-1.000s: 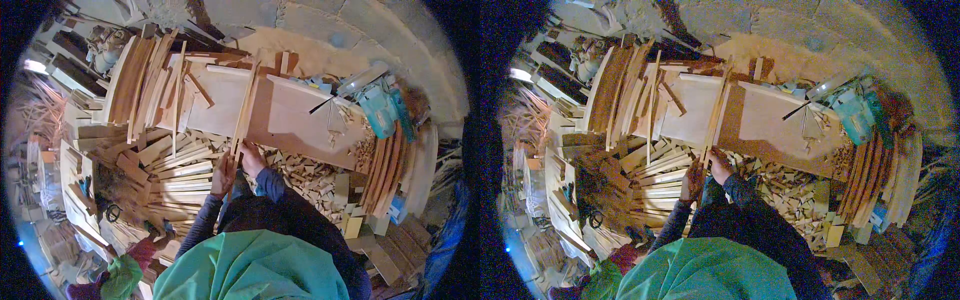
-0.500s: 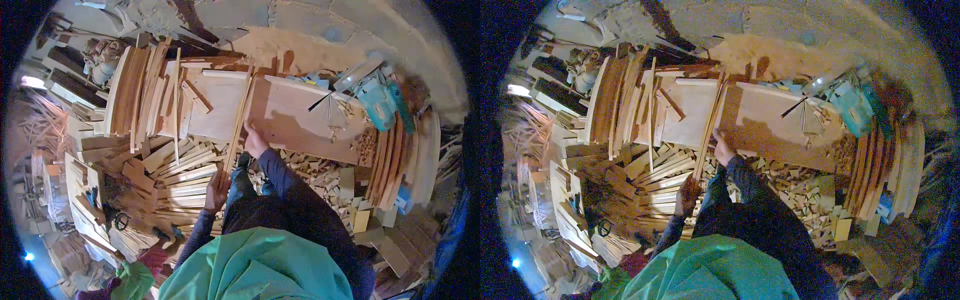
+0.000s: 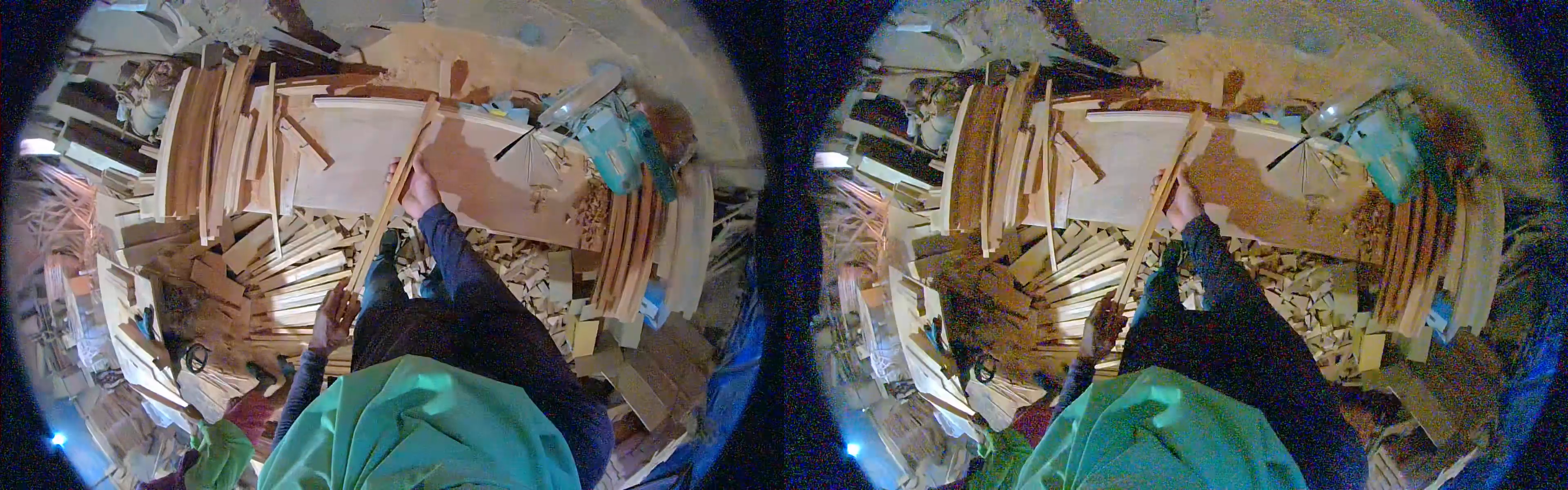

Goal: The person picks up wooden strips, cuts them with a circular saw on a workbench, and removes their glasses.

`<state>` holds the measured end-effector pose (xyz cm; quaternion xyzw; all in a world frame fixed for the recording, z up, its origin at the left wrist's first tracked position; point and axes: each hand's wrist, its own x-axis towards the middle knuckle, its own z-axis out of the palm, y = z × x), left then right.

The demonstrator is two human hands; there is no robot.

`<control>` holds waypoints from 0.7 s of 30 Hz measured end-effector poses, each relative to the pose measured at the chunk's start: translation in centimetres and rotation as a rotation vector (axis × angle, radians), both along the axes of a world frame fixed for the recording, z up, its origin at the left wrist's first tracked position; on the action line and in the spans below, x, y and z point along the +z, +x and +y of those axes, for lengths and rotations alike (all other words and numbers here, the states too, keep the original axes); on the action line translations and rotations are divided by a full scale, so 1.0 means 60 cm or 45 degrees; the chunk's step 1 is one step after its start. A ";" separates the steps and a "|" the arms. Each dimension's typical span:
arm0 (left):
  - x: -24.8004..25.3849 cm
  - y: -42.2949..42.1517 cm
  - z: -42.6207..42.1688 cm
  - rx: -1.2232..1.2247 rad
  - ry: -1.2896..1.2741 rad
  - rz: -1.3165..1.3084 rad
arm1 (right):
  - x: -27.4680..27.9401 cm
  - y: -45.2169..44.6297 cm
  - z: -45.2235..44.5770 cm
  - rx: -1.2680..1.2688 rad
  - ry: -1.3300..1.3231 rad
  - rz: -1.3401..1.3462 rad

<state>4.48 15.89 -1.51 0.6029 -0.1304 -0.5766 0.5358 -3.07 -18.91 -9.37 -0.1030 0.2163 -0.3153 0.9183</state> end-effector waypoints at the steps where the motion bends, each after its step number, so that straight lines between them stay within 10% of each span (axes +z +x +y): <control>1: -0.001 0.003 0.001 -0.009 0.031 0.004 | 0.002 -0.001 -0.002 -0.008 -0.019 0.011; 3: -0.012 0.020 -0.003 0.335 0.051 0.618 | 0.006 -0.004 -0.003 -0.030 0.003 -0.001; 7: 0.007 0.030 -0.013 -0.355 0.072 -0.629 | -0.006 -0.011 0.000 -0.096 0.079 0.027; 21: 0.031 0.109 -0.087 -0.518 0.235 -0.440 | -0.069 -0.051 0.007 -0.338 0.187 0.085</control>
